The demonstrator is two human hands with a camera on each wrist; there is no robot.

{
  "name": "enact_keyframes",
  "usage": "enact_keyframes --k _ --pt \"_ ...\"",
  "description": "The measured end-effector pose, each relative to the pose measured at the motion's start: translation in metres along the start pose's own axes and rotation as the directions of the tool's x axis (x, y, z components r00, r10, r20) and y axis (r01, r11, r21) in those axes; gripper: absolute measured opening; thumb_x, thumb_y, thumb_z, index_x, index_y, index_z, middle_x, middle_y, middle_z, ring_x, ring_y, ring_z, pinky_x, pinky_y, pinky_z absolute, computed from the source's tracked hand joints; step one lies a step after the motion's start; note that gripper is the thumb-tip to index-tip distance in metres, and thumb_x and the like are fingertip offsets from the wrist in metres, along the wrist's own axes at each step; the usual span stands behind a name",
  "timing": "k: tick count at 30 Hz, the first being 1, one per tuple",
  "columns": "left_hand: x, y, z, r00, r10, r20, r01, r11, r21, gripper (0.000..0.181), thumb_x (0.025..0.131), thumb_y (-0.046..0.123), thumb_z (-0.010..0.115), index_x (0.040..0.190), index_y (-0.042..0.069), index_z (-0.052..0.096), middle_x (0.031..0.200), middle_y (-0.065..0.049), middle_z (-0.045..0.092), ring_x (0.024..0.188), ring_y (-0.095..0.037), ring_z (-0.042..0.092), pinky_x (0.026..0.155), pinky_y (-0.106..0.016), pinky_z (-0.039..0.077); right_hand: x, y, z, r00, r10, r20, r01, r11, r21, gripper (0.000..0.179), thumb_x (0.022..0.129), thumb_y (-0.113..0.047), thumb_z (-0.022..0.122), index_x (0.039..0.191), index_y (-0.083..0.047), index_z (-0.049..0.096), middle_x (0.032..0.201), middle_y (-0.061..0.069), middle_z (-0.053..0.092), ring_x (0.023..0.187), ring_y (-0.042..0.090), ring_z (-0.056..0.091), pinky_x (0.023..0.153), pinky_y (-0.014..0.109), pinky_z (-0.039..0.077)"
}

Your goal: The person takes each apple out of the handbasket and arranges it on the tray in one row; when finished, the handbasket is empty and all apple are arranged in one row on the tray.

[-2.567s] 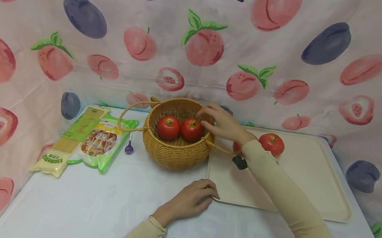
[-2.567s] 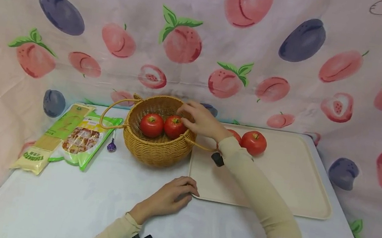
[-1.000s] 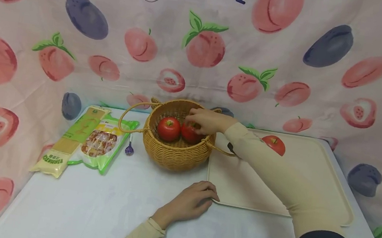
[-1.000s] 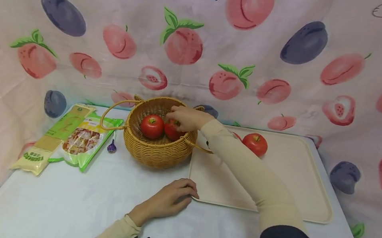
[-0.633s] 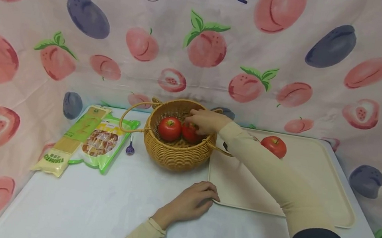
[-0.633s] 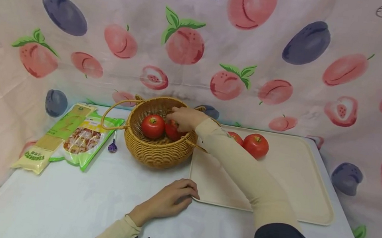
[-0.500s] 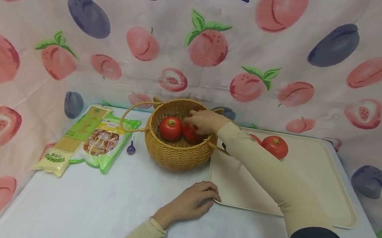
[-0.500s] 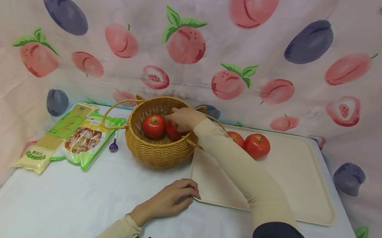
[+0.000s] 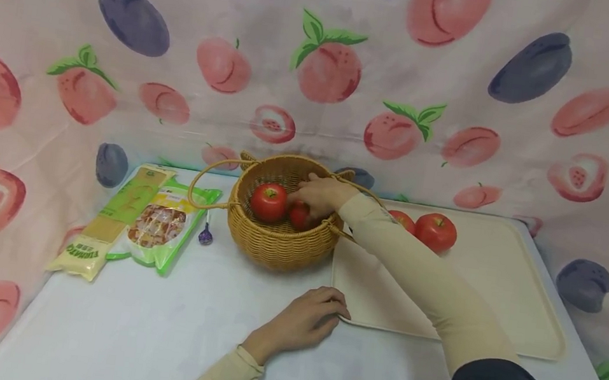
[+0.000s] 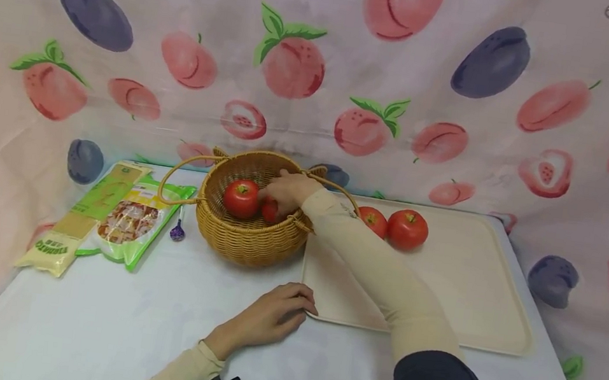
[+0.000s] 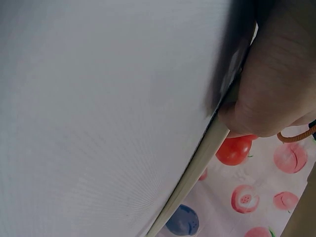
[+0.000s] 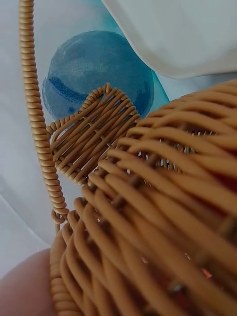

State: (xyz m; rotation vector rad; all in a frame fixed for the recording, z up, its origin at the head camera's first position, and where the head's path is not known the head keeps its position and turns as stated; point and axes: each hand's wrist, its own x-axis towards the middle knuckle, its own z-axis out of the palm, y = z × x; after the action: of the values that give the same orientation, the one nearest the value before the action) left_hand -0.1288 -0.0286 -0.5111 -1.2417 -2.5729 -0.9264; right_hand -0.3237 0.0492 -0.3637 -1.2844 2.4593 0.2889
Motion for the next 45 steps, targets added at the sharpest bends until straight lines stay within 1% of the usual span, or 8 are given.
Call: enact_keyframes --k 3,5,10,17,21,29,38,45 --pt "-0.001 -0.0016 -0.0027 1.0 -0.015 -0.001 0.015 1.0 -0.008 0.02 0.093 0.017 0.055 0.109 0.025 0.064 0.117 0.009 0.055 0.116 -0.005 0.05 0.101 -0.025 0.042 0.0046 -0.0014 -0.0004 1.0 -0.019 -0.002 0.019 0.999 -0.044 0.053 0.084 -0.036 0.069 0.134 -0.032 0.051 0.128 0.004 0.055 0.114 0.03 0.045 0.097 0.042 0.039" --pt "-0.0016 -0.0023 -0.0044 1.0 -0.021 -0.001 0.021 1.0 -0.016 0.02 0.093 0.017 0.056 0.109 0.025 0.064 0.117 0.009 0.055 0.116 -0.006 0.05 0.101 -0.025 0.042 0.0071 -0.0024 -0.0007 1.0 -0.024 -0.002 0.024 0.998 -0.056 0.054 0.084 -0.039 0.068 0.135 -0.032 0.05 0.131 0.005 0.054 0.118 0.03 0.046 0.1 0.042 0.038" --pt "-0.0022 -0.0028 -0.0057 1.0 -0.025 -0.001 0.025 0.999 -0.022 0.02 0.093 0.016 0.055 0.109 0.025 0.065 0.117 0.009 0.055 0.116 -0.006 0.05 0.101 -0.025 0.042 0.0091 -0.005 -0.0014 0.999 -0.023 0.038 0.024 1.0 -0.016 0.055 0.087 -0.034 0.066 0.139 -0.03 0.047 0.139 0.01 0.047 0.124 0.029 0.049 0.104 0.044 0.04" --pt "-0.002 -0.0036 -0.0019 1.0 -0.011 -0.01 0.011 1.0 -0.018 0.02 0.093 0.016 0.055 0.108 0.025 0.064 0.116 0.01 0.055 0.114 -0.005 0.05 0.1 -0.024 0.042 0.0084 -0.0078 0.0008 0.993 -0.004 0.114 0.006 1.0 -0.016 0.059 0.084 -0.034 0.07 0.138 -0.031 0.048 0.131 0.009 0.046 0.104 0.024 0.055 0.09 0.042 0.049" --pt "-0.0019 -0.0037 -0.0011 1.0 -0.002 -0.018 0.002 1.0 -0.012 0.02 0.092 0.016 0.055 0.108 0.025 0.064 0.116 0.01 0.054 0.113 -0.005 0.051 0.099 -0.023 0.042 0.0084 -0.0083 0.0005 0.994 0.007 0.109 -0.004 1.0 -0.028 0.058 0.084 -0.033 0.07 0.137 -0.033 0.048 0.132 0.01 0.044 0.103 0.025 0.056 0.089 0.042 0.049" --pt "-0.0018 -0.0039 -0.0008 1.0 -0.01 -0.007 0.01 1.0 -0.026 0.02 0.093 0.016 0.054 0.108 0.026 0.064 0.116 0.011 0.054 0.113 -0.004 0.05 0.099 -0.023 0.042 0.0065 -0.009 -0.0001 0.995 -0.002 0.099 0.007 0.999 -0.043 0.059 0.083 -0.041 0.069 0.137 -0.031 0.048 0.13 0.012 0.044 0.106 0.028 0.056 0.091 0.042 0.049" --pt "-0.0002 -0.0018 0.0003 1.0 -0.002 -0.005 0.001 1.0 -0.032 0.021 0.093 0.015 0.054 0.108 0.025 0.065 0.116 0.01 0.054 0.115 -0.005 0.05 0.101 -0.023 0.042 0.0018 -0.0089 0.0004 0.991 0.03 0.13 -0.029 0.999 -0.013 0.063 0.083 -0.029 0.071 0.14 -0.032 0.045 0.139 0.013 0.04 0.113 0.03 0.056 0.095 0.042 0.048" --pt "-0.0011 -0.0017 0.0025 1.0 -0.003 0.0 0.003 1.0 -0.023 0.021 0.094 0.016 0.054 0.108 0.026 0.065 0.116 0.01 0.054 0.116 -0.005 0.049 0.101 -0.024 0.041 -0.0001 -0.0056 0.0016 0.993 -0.01 0.117 0.009 1.0 0.013 0.058 0.084 -0.033 0.068 0.138 -0.028 0.047 0.133 0.005 0.05 0.114 0.025 0.055 0.098 0.041 0.046"
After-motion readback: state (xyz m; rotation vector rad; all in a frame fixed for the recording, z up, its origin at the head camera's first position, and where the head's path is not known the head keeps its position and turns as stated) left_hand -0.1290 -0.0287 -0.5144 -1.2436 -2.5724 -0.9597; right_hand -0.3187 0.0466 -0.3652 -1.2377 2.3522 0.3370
